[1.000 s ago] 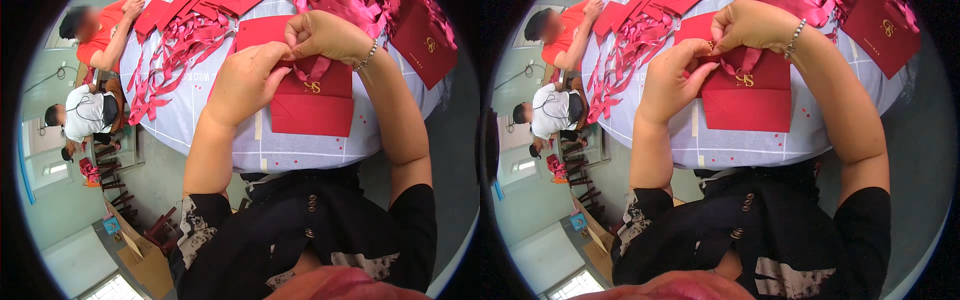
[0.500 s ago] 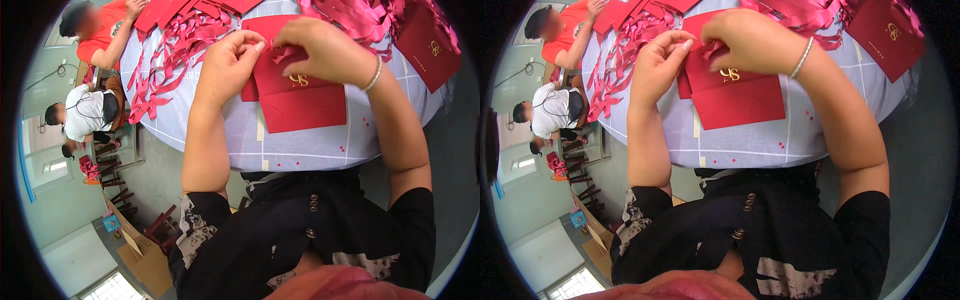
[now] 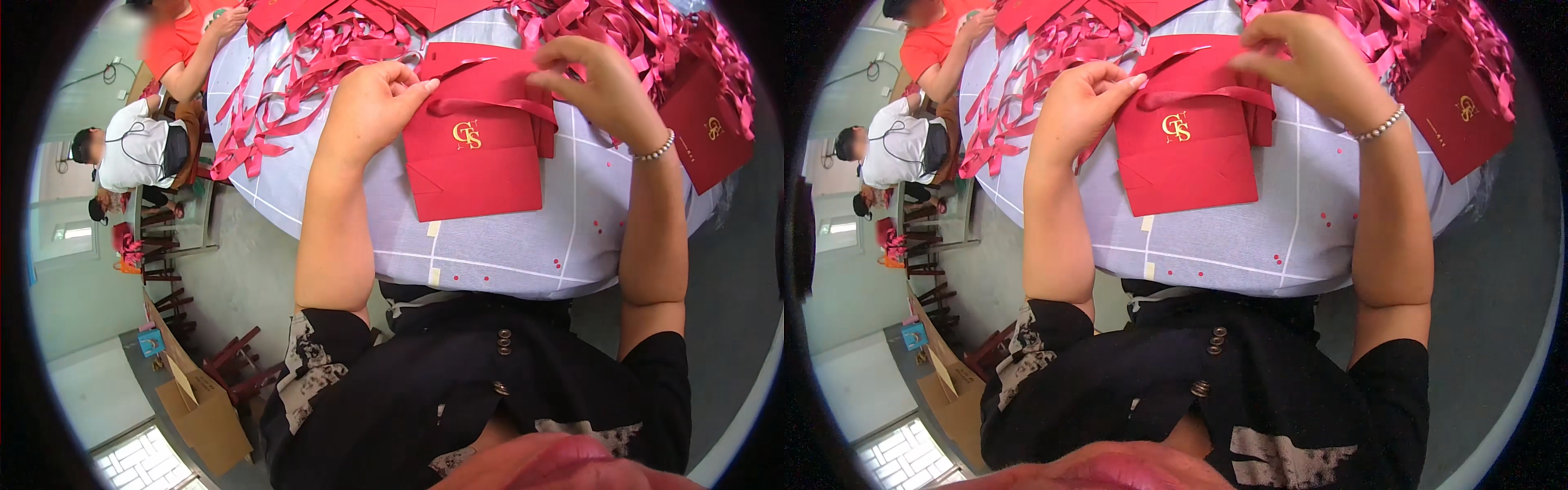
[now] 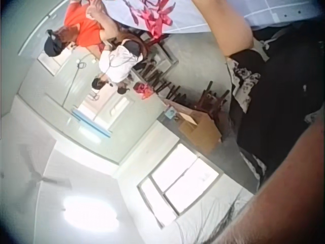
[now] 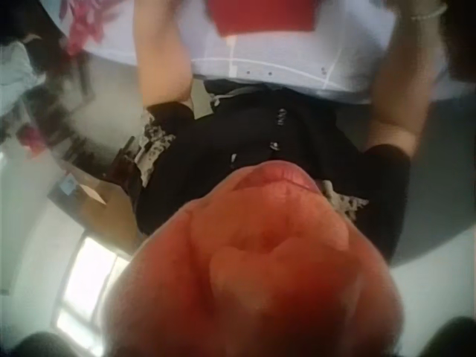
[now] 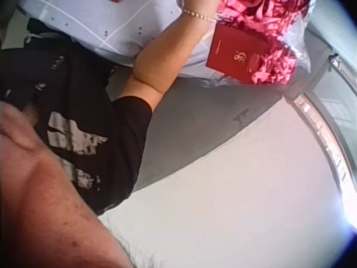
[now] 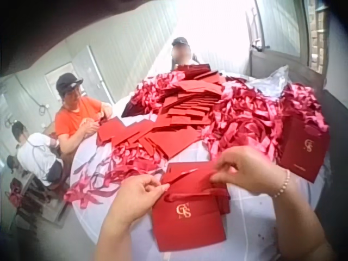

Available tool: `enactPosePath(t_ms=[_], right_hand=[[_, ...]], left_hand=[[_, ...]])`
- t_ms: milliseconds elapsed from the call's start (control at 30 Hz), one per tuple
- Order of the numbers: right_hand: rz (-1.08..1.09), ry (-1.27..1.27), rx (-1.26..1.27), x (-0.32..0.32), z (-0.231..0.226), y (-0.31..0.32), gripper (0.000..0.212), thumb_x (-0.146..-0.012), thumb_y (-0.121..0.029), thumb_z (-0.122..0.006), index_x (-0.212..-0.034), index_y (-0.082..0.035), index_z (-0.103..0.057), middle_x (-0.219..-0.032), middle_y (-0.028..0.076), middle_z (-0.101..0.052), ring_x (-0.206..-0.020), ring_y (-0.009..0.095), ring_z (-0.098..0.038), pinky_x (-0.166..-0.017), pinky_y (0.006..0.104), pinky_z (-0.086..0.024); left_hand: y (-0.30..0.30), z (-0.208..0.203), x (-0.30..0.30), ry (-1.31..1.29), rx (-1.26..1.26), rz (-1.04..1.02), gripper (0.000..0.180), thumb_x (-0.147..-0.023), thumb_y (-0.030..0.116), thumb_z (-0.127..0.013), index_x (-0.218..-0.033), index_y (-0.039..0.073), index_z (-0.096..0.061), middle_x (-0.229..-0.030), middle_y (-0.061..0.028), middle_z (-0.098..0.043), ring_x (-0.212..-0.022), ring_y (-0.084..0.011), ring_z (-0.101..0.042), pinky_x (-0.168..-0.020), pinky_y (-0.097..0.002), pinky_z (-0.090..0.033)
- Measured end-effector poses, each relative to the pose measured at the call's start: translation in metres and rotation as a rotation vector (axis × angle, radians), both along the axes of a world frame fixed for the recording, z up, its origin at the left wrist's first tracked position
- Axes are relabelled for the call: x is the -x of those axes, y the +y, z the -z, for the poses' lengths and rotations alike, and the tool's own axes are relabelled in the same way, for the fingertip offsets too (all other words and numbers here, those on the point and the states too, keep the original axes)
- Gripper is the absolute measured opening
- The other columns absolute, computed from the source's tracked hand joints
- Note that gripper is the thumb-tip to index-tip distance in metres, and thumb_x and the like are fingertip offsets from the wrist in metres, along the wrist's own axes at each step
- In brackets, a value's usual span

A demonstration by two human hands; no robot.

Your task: The recorder is tying pink ribbons onto red envelopes at a large assembly table in a workshop.

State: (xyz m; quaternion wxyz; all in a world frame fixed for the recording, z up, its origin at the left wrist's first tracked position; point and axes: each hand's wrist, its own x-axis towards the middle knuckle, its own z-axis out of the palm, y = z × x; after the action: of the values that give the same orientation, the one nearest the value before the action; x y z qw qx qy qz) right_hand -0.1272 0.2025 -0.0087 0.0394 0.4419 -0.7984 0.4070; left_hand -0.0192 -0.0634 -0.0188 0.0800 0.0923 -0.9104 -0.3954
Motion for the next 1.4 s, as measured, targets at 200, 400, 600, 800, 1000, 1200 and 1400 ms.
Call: enactPosePath(t_ms=[200, 400, 600, 800, 1000, 1200, 1400], right_hand=[[-0.064, 0.271, -0.136, -0.024, 0.03, -0.035, 0.013, -0.081, -0.001, -0.062, -0.093, 0.001, -0.066, -0.092, 0.015, -0.063, -0.089, 0.036, -0.062, -0.079, 0.0411, -0.053], [-0.133, 0.351, -0.137, -0.032, 0.027, -0.04, 0.011, -0.083, 0.0, -0.057, -0.092, 0.0, -0.064, -0.09, 0.015, -0.063, -0.086, 0.036, -0.062, -0.075, 0.0435, -0.052], [-0.061, 0.216, -0.18, -0.03, 0.026, -0.037, 0.012, -0.083, -0.005, -0.057, -0.092, -0.003, -0.065, -0.088, 0.015, -0.065, -0.082, 0.036, -0.065, -0.073, 0.0445, -0.054], [-0.07, 0.098, -0.243, -0.01, 0.023, -0.016, 0.016, -0.083, -0.007, -0.059, -0.095, 0.0, -0.068, -0.081, 0.019, -0.067, -0.074, 0.037, -0.066, -0.067, 0.0421, -0.053], [0.031, -0.137, -0.045, -0.006, 0.004, -0.005, 0.015, -0.088, -0.005, -0.061, -0.099, 0.001, -0.069, -0.071, 0.002, -0.061, -0.062, 0.007, -0.053, -0.057, 0.0246, -0.044], [0.008, -0.39, 0.098, 0.009, -0.014, 0.026, 0.017, -0.094, -0.003, -0.06, -0.107, 0.003, -0.069, -0.084, -0.001, -0.065, -0.077, 0.004, -0.057, -0.068, 0.0184, -0.045], [-0.097, -0.778, 0.605, 0.025, 0.004, 0.029, 0.026, -0.099, 0.0, -0.056, -0.123, 0.005, -0.061, -0.112, 0.008, -0.067, -0.1, 0.014, -0.065, -0.095, 0.029, -0.054]], left_hand=[[0.012, 0.007, 0.008, 0.486, 0.464, 0.021, 0.02, -0.079, 0.016, -0.079, -0.092, 0.004, -0.071, -0.077, -0.006, -0.068, -0.073, -0.02, -0.061, -0.066, -0.0308, -0.049], [0.022, 0.008, 0.016, 0.446, 0.418, 0.24, 0.02, -0.075, 0.011, -0.08, -0.091, 0.002, -0.071, -0.085, -0.0083, -0.07, -0.082, -0.025, -0.064, -0.077, -0.0346, -0.051], [0.011, 0.0, 0.011, -0.076, -0.023, 0.344, 0.015, -0.083, 0.012, -0.076, -0.088, 0.0, -0.069, -0.071, 0.001, -0.061, -0.064, -0.0055, -0.055, -0.058, -0.0229, -0.044], [0.006, 0.001, 0.008, -0.116, -0.137, 0.332, 0.013, -0.084, 0.01, -0.075, -0.087, 0.001, -0.067, -0.07, 0.0046, -0.058, -0.065, -0.0029, -0.052, -0.057, -0.0208, -0.042], [-0.002, -0.004, 0.0, -0.173, -0.221, 0.272, 0.009, -0.087, 0.007, -0.069, -0.091, 0.001, -0.063, -0.068, 0.0057, -0.056, -0.063, -0.0012, -0.049, -0.055, -0.02, -0.038], [-0.004, -0.006, 0.001, -0.163, -0.323, 0.265, 0.004, -0.089, 0.005, -0.065, -0.091, 0.002, -0.063, -0.069, 0.0069, -0.057, -0.063, -0.0003, -0.05, -0.056, -0.0191, -0.039], [0.002, -0.004, 0.003, -0.169, -0.378, 0.211, 0.005, -0.091, 0.007, -0.062, -0.09, 0.003, -0.064, -0.073, 0.0066, -0.059, -0.066, -0.0005, -0.053, -0.06, -0.0183, -0.041]])
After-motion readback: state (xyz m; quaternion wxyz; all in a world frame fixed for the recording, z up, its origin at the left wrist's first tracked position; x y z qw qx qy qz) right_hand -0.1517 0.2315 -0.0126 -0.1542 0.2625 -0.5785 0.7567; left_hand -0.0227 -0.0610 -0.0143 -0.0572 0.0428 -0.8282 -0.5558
